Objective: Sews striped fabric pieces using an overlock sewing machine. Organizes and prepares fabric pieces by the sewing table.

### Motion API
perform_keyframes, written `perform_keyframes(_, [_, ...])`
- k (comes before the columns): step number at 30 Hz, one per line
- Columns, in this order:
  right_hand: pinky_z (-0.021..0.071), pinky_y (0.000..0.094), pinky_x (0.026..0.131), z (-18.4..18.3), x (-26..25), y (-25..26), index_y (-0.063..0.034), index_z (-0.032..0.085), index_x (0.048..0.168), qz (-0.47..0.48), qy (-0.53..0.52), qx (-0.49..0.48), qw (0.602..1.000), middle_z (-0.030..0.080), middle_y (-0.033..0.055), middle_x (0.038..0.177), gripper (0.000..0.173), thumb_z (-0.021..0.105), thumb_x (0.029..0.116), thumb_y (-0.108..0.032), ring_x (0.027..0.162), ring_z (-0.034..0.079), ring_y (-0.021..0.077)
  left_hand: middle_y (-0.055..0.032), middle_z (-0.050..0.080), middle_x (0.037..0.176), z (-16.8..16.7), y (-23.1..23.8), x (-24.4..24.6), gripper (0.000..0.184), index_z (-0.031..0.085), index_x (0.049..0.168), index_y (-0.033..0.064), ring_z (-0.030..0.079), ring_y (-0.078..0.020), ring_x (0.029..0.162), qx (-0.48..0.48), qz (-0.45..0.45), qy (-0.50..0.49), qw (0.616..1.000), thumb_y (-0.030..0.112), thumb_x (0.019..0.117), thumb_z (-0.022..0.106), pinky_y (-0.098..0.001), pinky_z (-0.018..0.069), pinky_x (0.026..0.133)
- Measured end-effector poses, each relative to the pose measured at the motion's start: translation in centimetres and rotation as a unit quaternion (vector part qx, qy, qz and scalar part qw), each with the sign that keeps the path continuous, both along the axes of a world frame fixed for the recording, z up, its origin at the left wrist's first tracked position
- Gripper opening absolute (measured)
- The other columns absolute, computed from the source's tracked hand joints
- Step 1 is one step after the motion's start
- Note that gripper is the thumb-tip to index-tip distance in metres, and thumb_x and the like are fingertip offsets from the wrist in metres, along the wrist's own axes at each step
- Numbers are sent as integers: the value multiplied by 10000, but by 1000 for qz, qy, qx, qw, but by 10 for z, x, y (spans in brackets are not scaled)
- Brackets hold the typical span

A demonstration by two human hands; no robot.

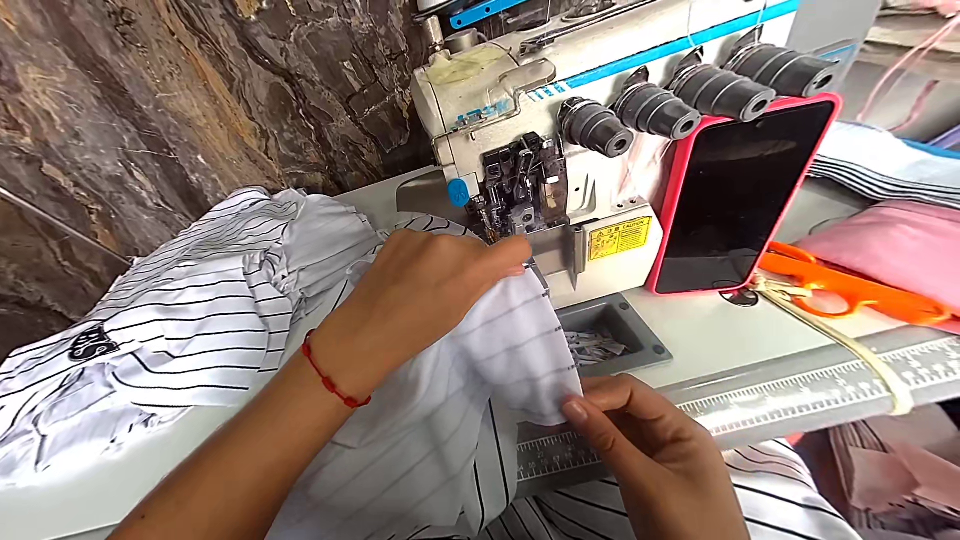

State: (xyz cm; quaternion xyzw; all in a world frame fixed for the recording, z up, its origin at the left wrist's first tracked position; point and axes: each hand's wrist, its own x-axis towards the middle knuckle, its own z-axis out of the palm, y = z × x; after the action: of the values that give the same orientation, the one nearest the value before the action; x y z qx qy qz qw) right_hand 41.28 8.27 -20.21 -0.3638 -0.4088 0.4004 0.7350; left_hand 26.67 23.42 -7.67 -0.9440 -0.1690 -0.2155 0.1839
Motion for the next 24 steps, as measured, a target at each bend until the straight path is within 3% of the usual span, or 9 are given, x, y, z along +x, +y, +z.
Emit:
perform_keyframes(2, [627, 218, 743, 1, -1, 0, -151, 690, 909, 3, 10, -6, 1000, 745, -86, 955, 157, 700, 918, 6, 801, 721, 24, 2, 588, 642, -2, 0, 2, 221, 755, 1005, 169, 558, -175, 495, 27, -1, 1, 1000, 279, 1019, 563, -322, 367, 408])
perform_keyframes(4, [638, 240, 731, 5, -3, -1, -133, 655, 941, 7, 30, -19, 999, 742, -88, 911, 192, 705, 897, 47, 774, 729, 40, -53, 632, 784, -3, -10, 7, 162, 753, 995, 149, 616, -234, 654, 53, 13, -2, 999, 158, 988, 591, -363, 445, 520])
perform_keyframes(7, [635, 263, 729, 10, -2, -1, -35, 552, 1186, 38, 18, -48, 998, 711, -108, 838, 327, 674, 902, 73, 750, 721, 50, -117, 668, 916, -11, -42, 20, 179, 744, 894, 56, 643, -268, 808, 74, 50, -58, 994, -4, 909, 577, -369, 484, 637])
perform_keyframes(8, [630, 257, 731, 10, -1, -2, -24, 588, 1193, 44, 12, -50, 998, 715, -108, 845, 306, 675, 911, 57, 756, 718, 46, -112, 679, 910, -18, -51, 24, 164, 737, 879, 39, 661, -247, 796, 86, 77, -73, 991, -15, 896, 583, -334, 508, 626])
perform_keyframes(10, [617, 226, 753, 8, -1, -3, -84, 733, 1054, 39, 0, -35, 999, 725, -104, 914, 147, 690, 934, -10, 799, 702, 20, -107, 697, 907, -31, -66, 27, 165, 752, 932, 21, 681, -235, 790, 88, 136, -103, 982, -4, 897, 593, -301, 530, 613])
perform_keyframes(12, [614, 217, 787, 7, 0, -3, -133, 765, 1011, 32, -19, -6, 999, 730, -106, 978, 126, 678, 962, -55, 850, 699, 5, -98, 754, 1042, -43, -76, 27, 244, 771, 1042, 43, 732, -247, 968, 77, 189, -125, 971, 135, 981, 553, -322, 589, 763])
perform_keyframes(15, [615, 205, 756, 16, -1, -2, -117, 717, 1025, 15, -27, 9, 999, 758, -118, 924, 149, 642, 970, -1, 805, 715, -4, -135, 702, 1299, -56, -79, 22, 605, 731, 1226, 36, 661, -304, 1234, 20, 195, -136, 971, 506, 1050, 393, -441, 528, 1021])
perform_keyframes(20, [612, 206, 747, 21, -5, 10, -103, 524, 1135, -18, -58, 36, 998, 735, -118, 865, 273, 651, 943, 45, 787, 717, 14, -169, 652, 1368, -56, -60, 13, 740, 708, 1291, 82, 611, -332, 1301, -35, 166, -152, 974, 666, 994, 364, -493, 486, 1077])
perform_keyframes(24, [622, 201, 755, 18, -4, 17, -94, 671, 1069, -55, -89, 62, 993, 749, -112, 908, 146, 667, 952, -8, 809, 720, 12, -201, 648, 1362, -53, -51, 11, 761, 712, 1280, 85, 612, -349, 1298, -42, 142, -152, 977, 686, 987, 350, -501, 488, 1076])
